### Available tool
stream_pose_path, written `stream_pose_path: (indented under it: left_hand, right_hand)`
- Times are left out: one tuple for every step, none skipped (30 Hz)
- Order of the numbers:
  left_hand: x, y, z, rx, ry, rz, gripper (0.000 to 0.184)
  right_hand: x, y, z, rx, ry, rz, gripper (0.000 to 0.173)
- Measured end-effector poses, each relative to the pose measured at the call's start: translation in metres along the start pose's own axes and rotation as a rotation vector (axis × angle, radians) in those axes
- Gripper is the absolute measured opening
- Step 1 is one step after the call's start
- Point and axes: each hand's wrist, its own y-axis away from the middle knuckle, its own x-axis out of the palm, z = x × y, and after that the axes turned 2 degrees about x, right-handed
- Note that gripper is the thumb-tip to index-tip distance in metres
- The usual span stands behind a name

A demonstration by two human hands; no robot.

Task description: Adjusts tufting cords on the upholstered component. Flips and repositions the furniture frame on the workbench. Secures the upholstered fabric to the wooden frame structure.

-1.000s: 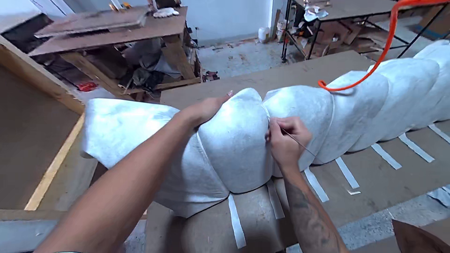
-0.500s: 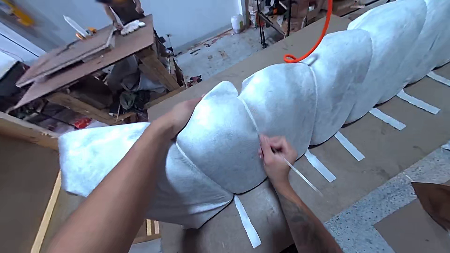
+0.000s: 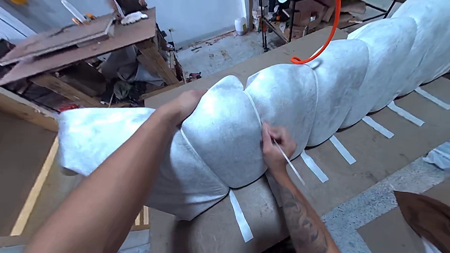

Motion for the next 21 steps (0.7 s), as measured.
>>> stream_pose_path:
  left_hand:
    - [-0.002,-0.002,0.001,0.019,-0.006,0.012,0.058]
    - [-0.002,-0.003,0.003,0.031,-0.017,0.014,0.058]
    - [-0.001,0.000,0.003,0.040,-0.022,0.016,0.055]
    - [-0.001,0.001,0.002,0.057,-0.021,0.008,0.052]
    - [-0.002,0.000,0.000,0.063,-0.018,0.002,0.050]
    - [-0.003,-0.003,0.000,0.059,-0.019,-0.002,0.051]
    - [-0.005,-0.009,0.004,0.062,-0.026,-0.003,0.053]
    - [-0.006,-0.017,0.012,0.076,-0.027,-0.012,0.052]
    - [-0.009,-0.033,0.028,0.106,-0.016,-0.016,0.052]
    - [-0.013,-0.046,0.043,0.145,-0.003,0.002,0.049]
    - [-0.016,-0.055,0.056,0.177,0.002,0.024,0.043]
    - [-0.019,-0.062,0.064,0.207,0.009,0.049,0.038]
    - [-0.021,-0.067,0.067,0.229,0.036,0.071,0.034]
    - [-0.022,-0.067,0.068,0.230,0.067,0.091,0.034]
    - [-0.022,-0.062,0.065,0.211,0.098,0.109,0.035]
    - [-0.020,-0.052,0.053,0.174,0.126,0.096,0.033]
    - [-0.012,-0.036,0.036,0.119,0.111,0.022,0.030]
    - [-0.002,-0.020,0.020,0.047,0.021,-0.085,0.029]
    - [-0.004,-0.019,0.020,0.029,-0.025,-0.124,0.030]
    - [-0.017,-0.033,0.036,0.069,-0.022,-0.087,0.033]
    - [-0.027,-0.047,0.052,0.076,-0.064,-0.095,0.037]
  right_hand:
    - [-0.021,0.039,-0.007,0.087,0.020,0.028,0.011]
    - [-0.038,0.071,-0.012,0.189,0.002,0.034,0.011]
    - [-0.048,0.086,-0.012,0.283,-0.024,0.004,0.010]
    - [-0.050,0.083,-0.008,0.328,-0.053,-0.031,0.009]
    - [-0.050,0.068,0.003,0.314,-0.061,-0.023,0.009]
    - [-0.046,0.045,0.018,0.244,-0.034,0.015,0.011]
    - [-0.033,0.013,0.028,0.141,-0.012,0.018,0.013]
    - [-0.014,-0.022,0.030,0.031,-0.029,-0.013,0.015]
    - [0.005,-0.051,0.026,-0.044,-0.034,-0.019,0.017]
    - [0.021,-0.068,0.021,-0.093,-0.007,-0.023,0.019]
    - [0.030,-0.072,0.017,-0.132,0.016,-0.032,0.022]
    - [0.029,-0.062,0.011,-0.152,0.037,-0.024,0.025]
    - [0.020,-0.042,0.003,-0.147,0.044,-0.015,0.027]
    - [0.004,-0.013,-0.008,-0.103,0.036,-0.006,0.025]
    - [-0.016,0.019,-0.021,-0.013,-0.002,0.003,0.021]
    - [-0.033,0.048,-0.033,0.103,-0.073,0.001,0.017]
    - [-0.045,0.070,-0.041,0.220,-0.149,-0.022,0.015]
    - [-0.053,0.082,-0.044,0.311,-0.212,-0.053,0.015]
    - [-0.055,0.083,-0.042,0.355,-0.266,-0.080,0.017]
    - [-0.053,0.079,-0.039,0.355,-0.306,-0.094,0.018]
    - [-0.048,0.075,-0.041,0.326,-0.339,-0.102,0.019]
